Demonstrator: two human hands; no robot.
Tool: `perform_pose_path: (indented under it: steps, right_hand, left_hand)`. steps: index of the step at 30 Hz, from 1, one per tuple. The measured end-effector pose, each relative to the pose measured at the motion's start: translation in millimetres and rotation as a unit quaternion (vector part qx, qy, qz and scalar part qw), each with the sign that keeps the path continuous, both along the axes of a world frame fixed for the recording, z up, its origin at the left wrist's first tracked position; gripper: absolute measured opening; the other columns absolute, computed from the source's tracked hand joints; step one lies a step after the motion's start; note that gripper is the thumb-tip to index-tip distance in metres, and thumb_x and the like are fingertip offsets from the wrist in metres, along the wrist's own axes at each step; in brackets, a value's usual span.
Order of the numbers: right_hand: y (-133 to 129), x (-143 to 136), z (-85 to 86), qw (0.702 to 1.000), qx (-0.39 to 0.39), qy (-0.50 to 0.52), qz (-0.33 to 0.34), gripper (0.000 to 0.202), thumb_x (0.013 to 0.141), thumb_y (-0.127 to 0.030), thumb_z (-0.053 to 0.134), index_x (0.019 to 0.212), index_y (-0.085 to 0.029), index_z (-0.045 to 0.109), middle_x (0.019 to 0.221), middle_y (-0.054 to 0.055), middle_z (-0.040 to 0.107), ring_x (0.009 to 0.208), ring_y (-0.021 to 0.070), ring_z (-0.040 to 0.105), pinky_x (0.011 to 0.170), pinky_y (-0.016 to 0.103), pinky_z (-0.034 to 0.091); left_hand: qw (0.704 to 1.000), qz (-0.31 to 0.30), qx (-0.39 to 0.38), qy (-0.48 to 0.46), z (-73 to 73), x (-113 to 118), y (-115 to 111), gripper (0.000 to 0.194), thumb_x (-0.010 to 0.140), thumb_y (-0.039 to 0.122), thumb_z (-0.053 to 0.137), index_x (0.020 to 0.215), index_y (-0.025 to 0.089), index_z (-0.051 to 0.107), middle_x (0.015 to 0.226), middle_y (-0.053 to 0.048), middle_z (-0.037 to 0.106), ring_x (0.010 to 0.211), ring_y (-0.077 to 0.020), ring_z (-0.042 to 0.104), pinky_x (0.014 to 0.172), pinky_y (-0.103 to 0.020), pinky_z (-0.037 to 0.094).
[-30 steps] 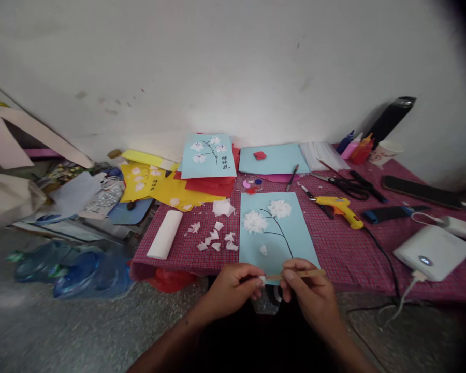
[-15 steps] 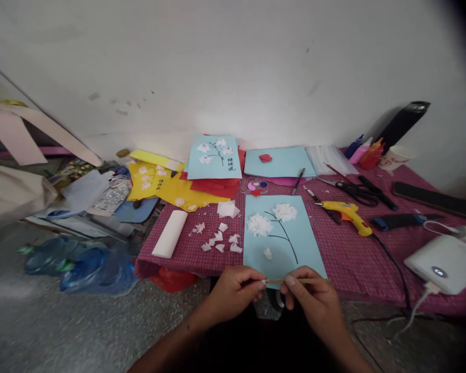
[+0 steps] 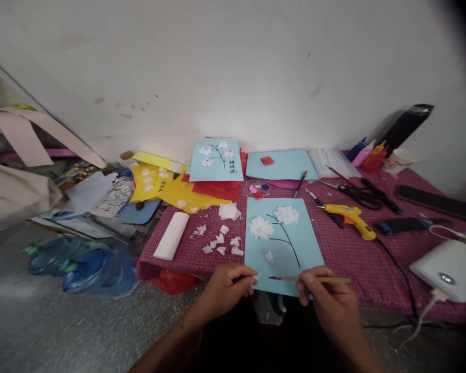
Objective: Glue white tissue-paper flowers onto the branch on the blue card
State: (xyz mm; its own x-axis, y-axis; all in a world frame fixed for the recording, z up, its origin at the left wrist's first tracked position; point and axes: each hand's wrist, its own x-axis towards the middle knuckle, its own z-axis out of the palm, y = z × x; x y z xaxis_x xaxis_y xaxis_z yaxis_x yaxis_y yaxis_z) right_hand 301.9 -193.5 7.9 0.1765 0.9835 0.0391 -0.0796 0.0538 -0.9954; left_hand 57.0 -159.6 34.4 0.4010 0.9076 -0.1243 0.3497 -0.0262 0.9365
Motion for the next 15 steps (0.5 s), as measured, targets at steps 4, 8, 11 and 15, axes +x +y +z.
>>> perform_pose_path:
  steps: [4,8,11,15]
  right_hand:
    - [18.4,35.3,-1.5,0.994,-0.003,-0.002,-0.11,0.021,0.082,-0.037,0.072,0.073,-0.019,0.067,0.064,0.002,0.064,0.052,0.0145,0.057,0.048,0.026,0.045]
    - [38.8,61.8,-14.6,0.98,0.003,0.085,-0.182,0.022,0.074,-0.036,0.079,0.074,-0.02,0.064,0.064,0.0,0.066,0.049,0.0121,0.056,0.047,0.023,0.046]
    - [45.2,68.4,-27.2,0.975,0.009,0.116,-0.189,0.025,0.069,-0.035,0.083,0.073,-0.019,0.063,0.062,0.0,0.066,0.048,0.0121,0.057,0.047,0.022,0.046]
    - [44.0,68.5,-35.7,0.979,0.006,0.105,-0.177,0.023,0.072,-0.034,0.082,0.077,-0.02,0.064,0.064,0.001,0.068,0.051,0.0132,0.06,0.05,0.024,0.049]
  left_hand:
    - [0.963,0.045,0.231,0.134,-7.7,-26.5,24.7,0.025,0.095,0.026,0.051,0.108,0.023,0.072,0.102,-0.009,0.072,0.097,-0.0217,0.065,0.091,-0.034,0.048]
    - [0.91,0.021,0.323,0.26,-15.8,-39.4,42.6,0.028,0.095,0.02,0.047,0.11,0.021,0.071,0.107,-0.011,0.069,0.102,-0.0237,0.061,0.095,-0.04,0.047]
    - [0.884,-0.001,0.357,0.303,-13.1,-42.2,48.7,0.03,0.092,0.017,0.05,0.115,0.02,0.068,0.119,-0.012,0.065,0.111,-0.0255,0.058,0.099,-0.043,0.044]
    - [0.876,0.022,0.368,0.312,-3.4,-49.3,70.6,0.034,0.088,0.012,0.051,0.117,0.02,0.066,0.118,-0.01,0.065,0.111,-0.0245,0.058,0.099,-0.042,0.045]
